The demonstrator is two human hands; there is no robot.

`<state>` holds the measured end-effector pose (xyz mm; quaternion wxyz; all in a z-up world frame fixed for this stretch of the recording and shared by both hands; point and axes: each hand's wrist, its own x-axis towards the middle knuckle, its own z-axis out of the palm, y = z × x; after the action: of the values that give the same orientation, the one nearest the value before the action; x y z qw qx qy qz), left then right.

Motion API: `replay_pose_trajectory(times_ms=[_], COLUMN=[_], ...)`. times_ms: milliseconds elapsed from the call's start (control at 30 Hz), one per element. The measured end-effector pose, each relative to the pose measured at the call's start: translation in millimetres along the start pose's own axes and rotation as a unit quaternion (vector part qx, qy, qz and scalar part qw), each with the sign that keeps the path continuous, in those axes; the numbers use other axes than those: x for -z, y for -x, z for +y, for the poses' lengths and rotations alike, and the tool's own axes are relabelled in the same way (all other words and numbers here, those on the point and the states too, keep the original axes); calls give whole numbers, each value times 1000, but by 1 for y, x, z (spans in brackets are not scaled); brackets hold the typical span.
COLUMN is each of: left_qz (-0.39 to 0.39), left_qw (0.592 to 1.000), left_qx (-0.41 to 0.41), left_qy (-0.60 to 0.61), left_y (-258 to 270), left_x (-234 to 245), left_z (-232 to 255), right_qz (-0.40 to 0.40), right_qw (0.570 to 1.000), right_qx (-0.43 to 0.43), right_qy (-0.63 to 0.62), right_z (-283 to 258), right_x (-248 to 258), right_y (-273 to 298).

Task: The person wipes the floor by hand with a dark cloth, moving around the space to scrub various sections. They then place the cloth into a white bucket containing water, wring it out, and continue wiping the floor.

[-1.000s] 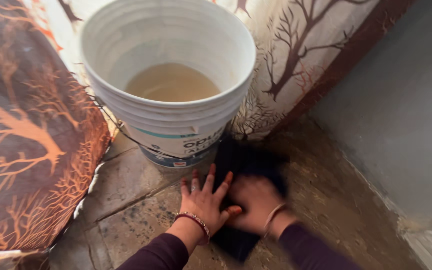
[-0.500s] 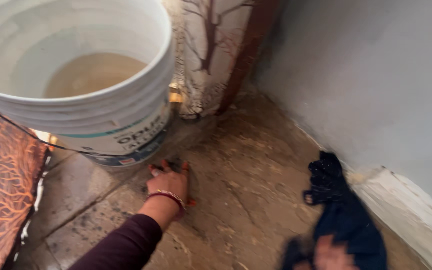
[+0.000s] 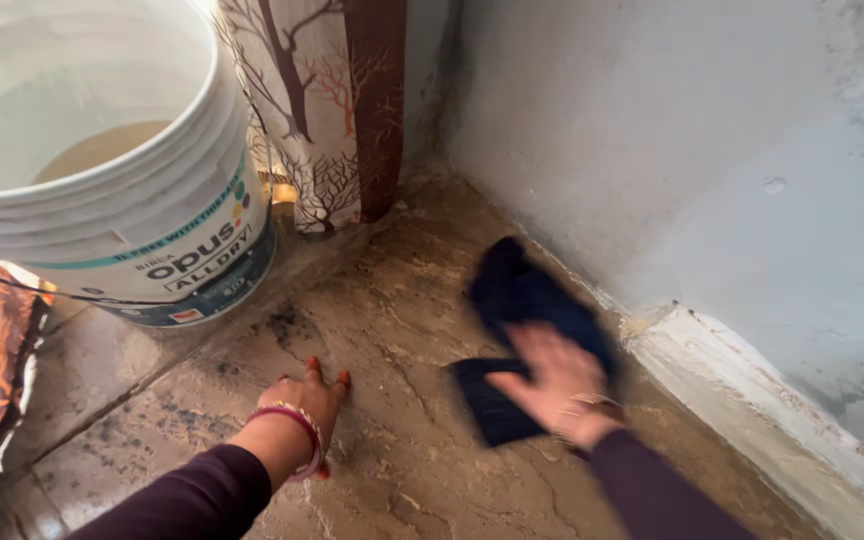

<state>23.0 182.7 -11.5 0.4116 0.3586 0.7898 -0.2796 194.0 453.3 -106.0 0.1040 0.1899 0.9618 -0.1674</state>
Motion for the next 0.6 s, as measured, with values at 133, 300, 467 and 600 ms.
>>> replay_pose_trajectory(times_ms=[133, 300, 467, 600], left_qz=[-4, 503, 649, 611], left_qw=[1000, 861, 746, 751], left_qx=[14, 50, 150, 250], left_qy=[5, -48, 0, -10], left_y=[3, 25, 58, 66], left_x=[3, 51, 106, 125], left_z=[-2, -9, -61, -79], right_qz=[95, 207, 242, 226], right_qw=[984, 963, 946, 905], right_qx=[-135, -170, -33, -27], right_qy=[62, 14, -214, -360], right_z=[108, 109, 51, -18], right_x=[-53, -152, -185, -127], right_y=[74, 83, 44, 8])
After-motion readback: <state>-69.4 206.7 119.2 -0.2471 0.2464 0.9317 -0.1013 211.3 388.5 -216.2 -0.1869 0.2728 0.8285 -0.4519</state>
